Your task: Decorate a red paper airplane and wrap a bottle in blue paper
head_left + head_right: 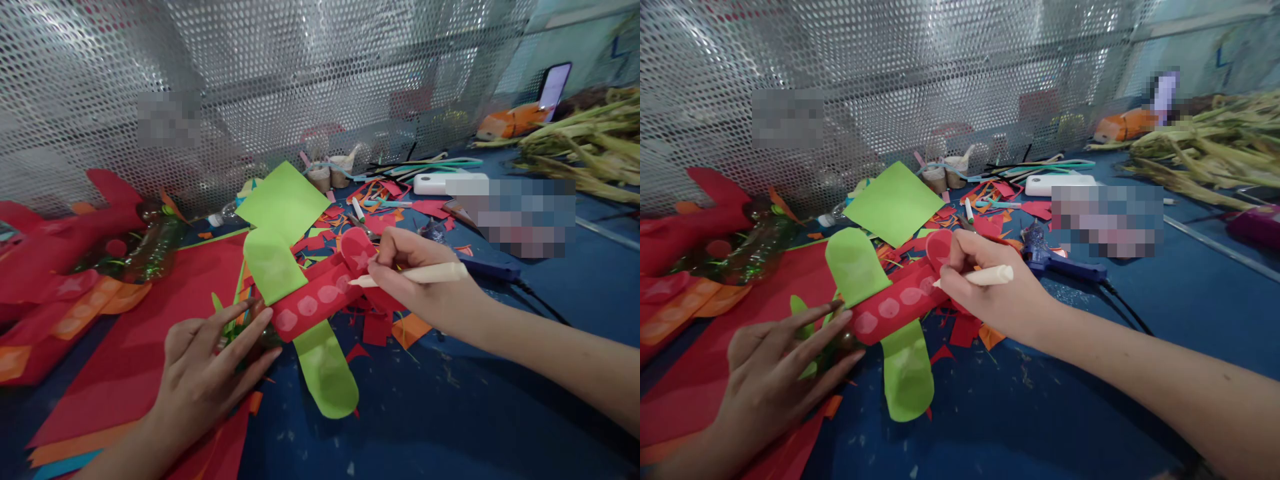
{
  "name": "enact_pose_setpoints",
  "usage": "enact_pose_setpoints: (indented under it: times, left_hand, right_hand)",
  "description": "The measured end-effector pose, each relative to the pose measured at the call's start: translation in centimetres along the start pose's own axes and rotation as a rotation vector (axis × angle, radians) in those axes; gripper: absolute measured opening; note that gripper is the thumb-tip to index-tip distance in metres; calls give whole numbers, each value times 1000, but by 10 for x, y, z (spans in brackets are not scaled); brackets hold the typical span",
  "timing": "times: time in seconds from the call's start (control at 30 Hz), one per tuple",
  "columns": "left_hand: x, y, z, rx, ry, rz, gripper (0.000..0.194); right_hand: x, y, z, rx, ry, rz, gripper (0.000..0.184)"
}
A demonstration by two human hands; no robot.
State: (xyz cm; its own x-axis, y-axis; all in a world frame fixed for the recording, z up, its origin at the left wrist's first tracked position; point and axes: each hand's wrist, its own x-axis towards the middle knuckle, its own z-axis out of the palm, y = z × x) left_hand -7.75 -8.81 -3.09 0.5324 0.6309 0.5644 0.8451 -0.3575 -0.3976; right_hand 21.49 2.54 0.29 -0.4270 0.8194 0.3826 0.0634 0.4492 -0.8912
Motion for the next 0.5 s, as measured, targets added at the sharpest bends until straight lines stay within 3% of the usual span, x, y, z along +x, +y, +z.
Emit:
enact_pose_setpoints:
  times: [0.5]
  left_hand:
    - [2,0,-1,18,22,25,62]
  right_hand:
    - [-1,1,0,28,-5,-9,26]
